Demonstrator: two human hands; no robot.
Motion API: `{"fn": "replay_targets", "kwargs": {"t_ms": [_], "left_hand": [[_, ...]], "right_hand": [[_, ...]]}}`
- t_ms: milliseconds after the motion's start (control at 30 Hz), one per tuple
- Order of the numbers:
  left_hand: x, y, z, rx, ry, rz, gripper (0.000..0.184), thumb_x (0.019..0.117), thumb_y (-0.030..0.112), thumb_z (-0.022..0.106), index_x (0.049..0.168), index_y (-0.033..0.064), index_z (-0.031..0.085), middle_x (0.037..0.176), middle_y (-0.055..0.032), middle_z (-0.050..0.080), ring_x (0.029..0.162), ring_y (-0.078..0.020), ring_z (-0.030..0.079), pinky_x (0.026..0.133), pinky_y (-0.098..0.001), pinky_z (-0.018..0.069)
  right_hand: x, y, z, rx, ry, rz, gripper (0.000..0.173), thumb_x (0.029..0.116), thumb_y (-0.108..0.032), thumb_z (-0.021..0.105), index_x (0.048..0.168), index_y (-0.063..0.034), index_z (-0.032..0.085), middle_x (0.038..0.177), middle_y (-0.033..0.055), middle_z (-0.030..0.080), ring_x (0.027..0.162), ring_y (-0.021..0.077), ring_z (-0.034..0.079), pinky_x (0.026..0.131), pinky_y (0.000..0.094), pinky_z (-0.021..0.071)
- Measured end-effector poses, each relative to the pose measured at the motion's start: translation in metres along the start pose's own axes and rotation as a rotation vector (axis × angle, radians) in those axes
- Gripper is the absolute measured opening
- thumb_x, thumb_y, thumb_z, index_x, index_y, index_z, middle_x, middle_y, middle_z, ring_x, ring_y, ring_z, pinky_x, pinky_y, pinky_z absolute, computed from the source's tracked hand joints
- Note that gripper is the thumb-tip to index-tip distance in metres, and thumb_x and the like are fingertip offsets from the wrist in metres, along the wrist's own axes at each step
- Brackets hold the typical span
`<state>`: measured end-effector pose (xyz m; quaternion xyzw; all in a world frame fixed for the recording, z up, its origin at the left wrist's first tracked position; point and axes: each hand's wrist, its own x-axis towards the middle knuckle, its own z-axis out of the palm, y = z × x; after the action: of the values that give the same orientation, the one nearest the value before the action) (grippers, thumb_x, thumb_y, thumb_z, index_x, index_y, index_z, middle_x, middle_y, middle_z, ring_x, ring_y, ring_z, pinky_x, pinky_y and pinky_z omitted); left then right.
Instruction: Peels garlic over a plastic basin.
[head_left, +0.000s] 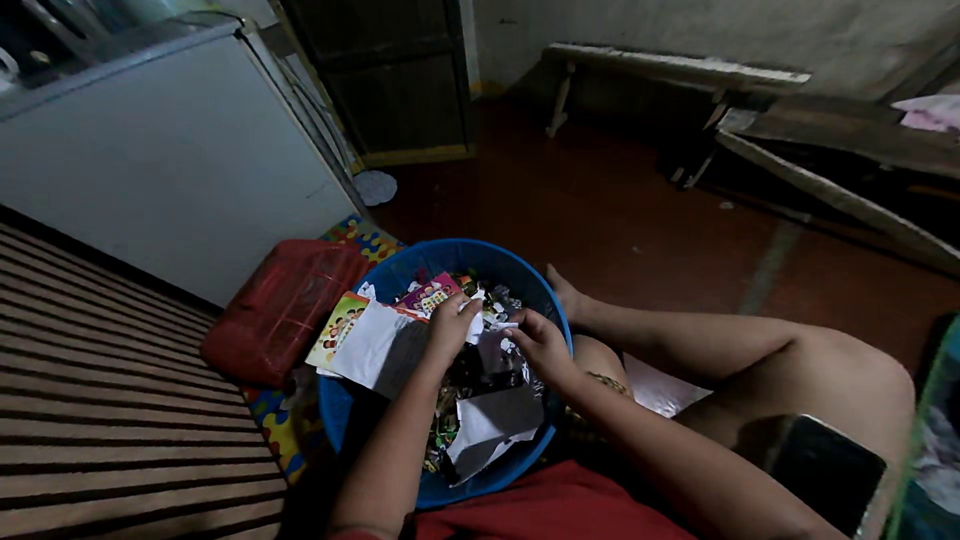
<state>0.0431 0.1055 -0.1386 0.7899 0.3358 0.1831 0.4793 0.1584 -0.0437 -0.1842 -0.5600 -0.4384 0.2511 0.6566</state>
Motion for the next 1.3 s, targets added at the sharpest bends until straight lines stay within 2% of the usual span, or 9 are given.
{"fn": "replay_targets", "kwargs": {"t_ms": [200, 367, 467, 600, 700, 800, 933, 1133, 1300], "left_hand": [[0.012, -0.015, -0.036, 0.061, 0.301, -0.022, 0.034, 0.1062, 0.022, 0.056, 0.116, -0.0087, 0.066, 0.112, -0.0250, 0.068, 0.105, -0.0327, 0.066, 0.096, -0.0518, 0.0508], [0.014, -0.030, -0.067, -0.062, 0.579, 0.042, 0.032, 0.1088, 0.019, 0.048, 0.122, -0.0068, 0.061, 0.117, -0.0211, 0.065, 0.107, -0.0272, 0.063, 0.096, -0.0473, 0.0493], [0.012, -0.024, -0.052, -0.067, 0.429, 0.113, 0.029, 0.1089, 0.010, 0.042, 0.126, -0.0046, 0.060, 0.109, -0.0158, 0.068, 0.093, -0.0196, 0.068, 0.085, -0.0397, 0.0567], [-0.001, 0.004, -0.009, -0.002, -0.040, 0.121, 0.029, 0.1075, 0.012, 0.045, 0.126, 0.0002, 0.064, 0.117, -0.0109, 0.068, 0.089, -0.0127, 0.067, 0.078, -0.0310, 0.0557], [-0.012, 0.014, 0.011, 0.101, -0.246, 0.190, 0.038, 0.1012, 0.028, 0.063, 0.127, 0.0006, 0.067, 0.124, -0.0126, 0.068, 0.114, -0.0170, 0.065, 0.103, -0.0359, 0.0507], [-0.012, 0.012, 0.015, 0.187, -0.287, 0.167, 0.047, 0.0955, 0.032, 0.072, 0.130, 0.0009, 0.064, 0.123, -0.0157, 0.067, 0.117, -0.0238, 0.063, 0.106, -0.0421, 0.0480], [-0.008, 0.009, 0.009, 0.217, -0.309, 0.103, 0.032, 0.1009, 0.025, 0.064, 0.121, 0.0004, 0.068, 0.118, -0.0147, 0.070, 0.112, -0.0221, 0.066, 0.103, -0.0422, 0.0501], [-0.011, 0.021, -0.003, 0.407, -0.307, 0.068, 0.031, 0.1061, 0.026, 0.055, 0.124, 0.0057, 0.071, 0.125, -0.0117, 0.070, 0.121, -0.0238, 0.064, 0.109, -0.0489, 0.0455], [-0.014, 0.020, -0.003, 0.440, -0.281, 0.129, 0.033, 0.1046, 0.032, 0.058, 0.116, 0.0057, 0.074, 0.118, -0.0120, 0.072, 0.116, -0.0250, 0.066, 0.105, -0.0501, 0.0478]], "right_hand": [[-0.001, -0.003, 0.001, 0.010, -0.030, 0.002, 0.013, 0.0979, -0.007, 0.061, 0.105, 0.0037, 0.066, 0.094, 0.0034, 0.068, 0.083, 0.0027, 0.064, 0.080, 0.0220, 0.0553], [0.003, -0.003, -0.003, 0.186, 0.125, 0.113, 0.010, 0.0981, -0.005, 0.061, 0.106, 0.0019, 0.063, 0.089, 0.0014, 0.067, 0.080, 0.0044, 0.065, 0.077, 0.0234, 0.0561], [0.006, 0.000, -0.003, 0.232, 0.190, 0.156, 0.012, 0.0967, -0.004, 0.064, 0.107, 0.0016, 0.062, 0.088, 0.0025, 0.067, 0.075, 0.0054, 0.063, 0.071, 0.0223, 0.0546], [0.007, 0.001, -0.003, 0.247, 0.193, 0.190, 0.013, 0.0961, -0.004, 0.065, 0.107, 0.0016, 0.060, 0.085, 0.0022, 0.067, 0.069, 0.0057, 0.062, 0.063, 0.0216, 0.0528], [0.006, 0.003, -0.002, 0.273, 0.179, 0.186, 0.014, 0.0961, -0.004, 0.065, 0.108, 0.0011, 0.059, 0.086, 0.0030, 0.067, 0.071, 0.0079, 0.064, 0.065, 0.0247, 0.0554], [0.005, 0.002, -0.002, 0.311, 0.184, 0.186, 0.013, 0.0965, -0.003, 0.063, 0.108, 0.0017, 0.058, 0.088, 0.0049, 0.067, 0.074, 0.0108, 0.066, 0.069, 0.0283, 0.0582], [0.006, 0.001, -0.002, 0.356, 0.197, 0.197, 0.011, 0.0996, -0.002, 0.057, 0.109, 0.0018, 0.052, 0.086, 0.0064, 0.065, 0.072, 0.0137, 0.067, 0.071, 0.0319, 0.0599], [0.007, 0.004, -0.002, 0.105, 0.115, 0.222, 0.034, 0.0984, -0.011, 0.063, 0.129, 0.0028, 0.057, 0.101, 0.0105, 0.067, 0.082, 0.0124, 0.066, 0.073, 0.0294, 0.0581], [0.006, 0.005, -0.002, 0.033, 0.125, 0.186, 0.012, 0.0988, -0.009, 0.062, 0.100, 0.0017, 0.067, 0.088, 0.0044, 0.069, 0.077, 0.0079, 0.066, 0.073, 0.0259, 0.0566]]}}
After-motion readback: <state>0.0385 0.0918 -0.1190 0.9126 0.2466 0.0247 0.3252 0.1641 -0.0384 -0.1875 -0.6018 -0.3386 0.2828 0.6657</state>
